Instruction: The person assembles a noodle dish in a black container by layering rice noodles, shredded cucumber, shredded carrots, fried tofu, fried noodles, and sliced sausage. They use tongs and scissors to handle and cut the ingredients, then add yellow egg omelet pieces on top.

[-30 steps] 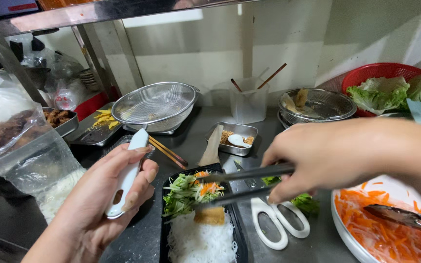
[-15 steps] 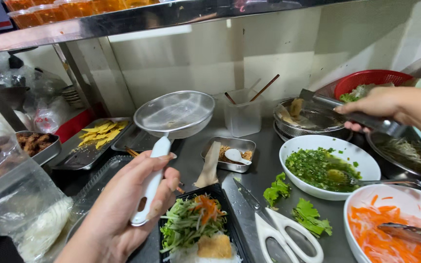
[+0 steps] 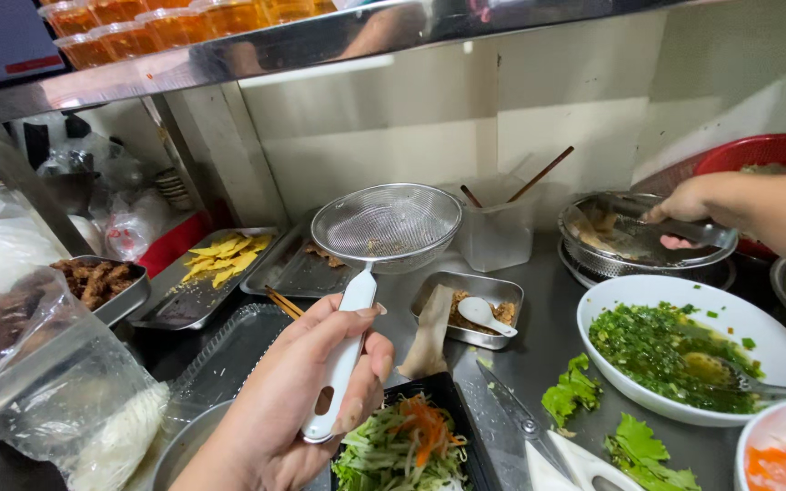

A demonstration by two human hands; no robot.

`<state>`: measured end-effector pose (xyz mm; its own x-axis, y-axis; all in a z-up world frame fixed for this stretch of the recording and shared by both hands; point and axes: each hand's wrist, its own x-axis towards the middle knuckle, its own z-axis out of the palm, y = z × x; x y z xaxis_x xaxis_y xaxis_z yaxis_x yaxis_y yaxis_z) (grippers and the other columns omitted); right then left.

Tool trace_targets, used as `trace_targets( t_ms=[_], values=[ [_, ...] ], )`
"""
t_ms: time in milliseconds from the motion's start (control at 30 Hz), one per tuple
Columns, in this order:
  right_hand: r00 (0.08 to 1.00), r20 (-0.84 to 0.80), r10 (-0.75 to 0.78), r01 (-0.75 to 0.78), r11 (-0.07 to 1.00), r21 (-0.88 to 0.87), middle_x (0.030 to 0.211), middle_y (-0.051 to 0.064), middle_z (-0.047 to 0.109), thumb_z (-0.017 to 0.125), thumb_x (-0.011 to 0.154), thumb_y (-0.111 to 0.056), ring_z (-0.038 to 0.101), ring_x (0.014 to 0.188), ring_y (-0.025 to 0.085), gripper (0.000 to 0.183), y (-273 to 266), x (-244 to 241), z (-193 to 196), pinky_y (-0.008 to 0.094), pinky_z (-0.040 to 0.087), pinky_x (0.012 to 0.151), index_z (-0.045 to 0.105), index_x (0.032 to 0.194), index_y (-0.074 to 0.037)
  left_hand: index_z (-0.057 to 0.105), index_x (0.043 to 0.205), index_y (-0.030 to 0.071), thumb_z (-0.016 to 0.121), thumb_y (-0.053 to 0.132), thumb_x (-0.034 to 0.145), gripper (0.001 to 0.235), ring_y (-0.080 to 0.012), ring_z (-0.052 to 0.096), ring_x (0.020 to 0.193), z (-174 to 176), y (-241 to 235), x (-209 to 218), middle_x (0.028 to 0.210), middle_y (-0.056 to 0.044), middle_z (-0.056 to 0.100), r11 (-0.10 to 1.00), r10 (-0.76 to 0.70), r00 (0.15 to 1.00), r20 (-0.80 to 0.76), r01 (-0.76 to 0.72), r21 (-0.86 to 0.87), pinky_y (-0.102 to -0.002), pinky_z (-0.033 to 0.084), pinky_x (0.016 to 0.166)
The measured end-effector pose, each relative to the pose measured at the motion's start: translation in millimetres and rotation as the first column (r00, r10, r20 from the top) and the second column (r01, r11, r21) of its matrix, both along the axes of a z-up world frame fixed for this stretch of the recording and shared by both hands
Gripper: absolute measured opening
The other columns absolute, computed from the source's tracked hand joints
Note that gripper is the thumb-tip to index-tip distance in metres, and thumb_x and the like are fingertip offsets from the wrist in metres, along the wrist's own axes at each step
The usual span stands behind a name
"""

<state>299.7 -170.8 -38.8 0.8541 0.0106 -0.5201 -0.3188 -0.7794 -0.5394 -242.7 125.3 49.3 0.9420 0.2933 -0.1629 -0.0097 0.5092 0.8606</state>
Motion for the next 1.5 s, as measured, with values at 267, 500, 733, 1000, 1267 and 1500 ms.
trace_targets(
  t_ms=[267, 500, 733, 1000, 1267, 1500],
  values=[
    [0.926, 0.329, 0.183, -0.232, 0.966, 0.113, 0.070, 0.014, 0.073, 0.066, 0.101, -0.029, 0.061, 0.055, 0.021, 0.035, -43.3, -115.3, 56.5, 0.036, 0.051, 0.051, 0.076, 0.098, 0.004, 0.051, 0.102, 0.006, 0.054, 0.015, 0.095, 0.012, -0.0136, 0.043, 0.032, -5.7, -3.2, -16.2, 0.061, -0.011, 0.060, 0.997, 0.071, 0.997, -0.023, -0.070, 0.031, -0.025, 0.034, 0.031],
    [0.908, 0.170, 0.382, -0.410, 0.892, 0.188, 0.072, 0.012, 0.075, 0.064, 0.099, -0.032, 0.066, 0.057, 0.019, 0.028, -28.8, -342.3, 98.6, 0.032, 0.053, 0.050, 0.072, 0.106, -0.006, 0.051, 0.104, -0.001, 0.056, 0.018, 0.112, 0.021, -0.0111, 0.049, 0.040, -12.0, 13.4, -64.7, 0.064, -0.008, 0.058, 0.984, -0.103, 0.964, 0.244, 0.062, 0.169, -0.025, 0.038, 0.027],
    [0.647, -0.048, 0.761, -0.725, 0.633, 0.272, 0.074, -0.001, 0.070, 0.068, 0.096, -0.041, 0.063, 0.064, 0.008, 0.034, -2.7, -501.9, 73.7, 0.024, 0.052, 0.060, 0.074, 0.097, -0.008, 0.051, 0.100, 0.006, 0.052, 0.015, 0.100, 0.009, -0.0093, 0.042, 0.035, -4.6, 1.4, -129.2, 0.063, -0.008, 0.058, 0.932, 0.228, 0.962, 0.150, -0.260, 0.251, -0.023, 0.037, 0.035],
    [0.689, 0.097, 0.718, -0.725, 0.683, 0.093, 0.077, 0.001, 0.082, 0.068, 0.085, -0.052, 0.078, 0.074, 0.013, 0.045, 17.4, -538.6, 19.1, 0.029, 0.060, 0.072, 0.080, 0.106, -0.014, 0.048, 0.090, 0.002, 0.053, 0.014, 0.097, 0.014, -0.0112, 0.041, 0.034, -16.7, -9.7, -152.1, 0.062, -0.010, 0.057, 0.963, 0.216, 0.976, 0.038, -0.219, 0.158, -0.024, 0.035, 0.035],
    [0.759, 0.199, 0.619, -0.573, 0.782, -0.247, 0.092, 0.006, 0.082, 0.074, 0.082, -0.064, 0.081, 0.099, 0.021, 0.057, 42.3, -570.0, -51.4, 0.038, 0.057, 0.095, 0.073, 0.125, -0.027, 0.051, 0.106, 0.004, 0.055, 0.013, 0.100, 0.012, -0.0137, 0.045, 0.035, -22.7, 33.4, -153.6, 0.067, -0.013, 0.062, 0.990, 0.016, 0.994, 0.111, -0.032, 0.139, -0.026, 0.036, 0.034],
    [0.851, -0.001, 0.525, -0.459, 0.743, -0.486, 0.094, 0.002, 0.081, 0.068, 0.086, -0.064, 0.079, 0.101, 0.021, 0.065, 48.4, -599.5, -8.9, 0.039, 0.057, 0.096, 0.056, 0.142, -0.033, 0.049, 0.097, 0.006, 0.057, 0.013, 0.093, 0.011, -0.0150, 0.042, 0.030, -31.9, 50.8, -154.3, 0.060, -0.014, 0.060, 0.998, -0.001, 0.999, -0.035, 0.003, 0.064, -0.027, 0.032, 0.031]
  ],
)
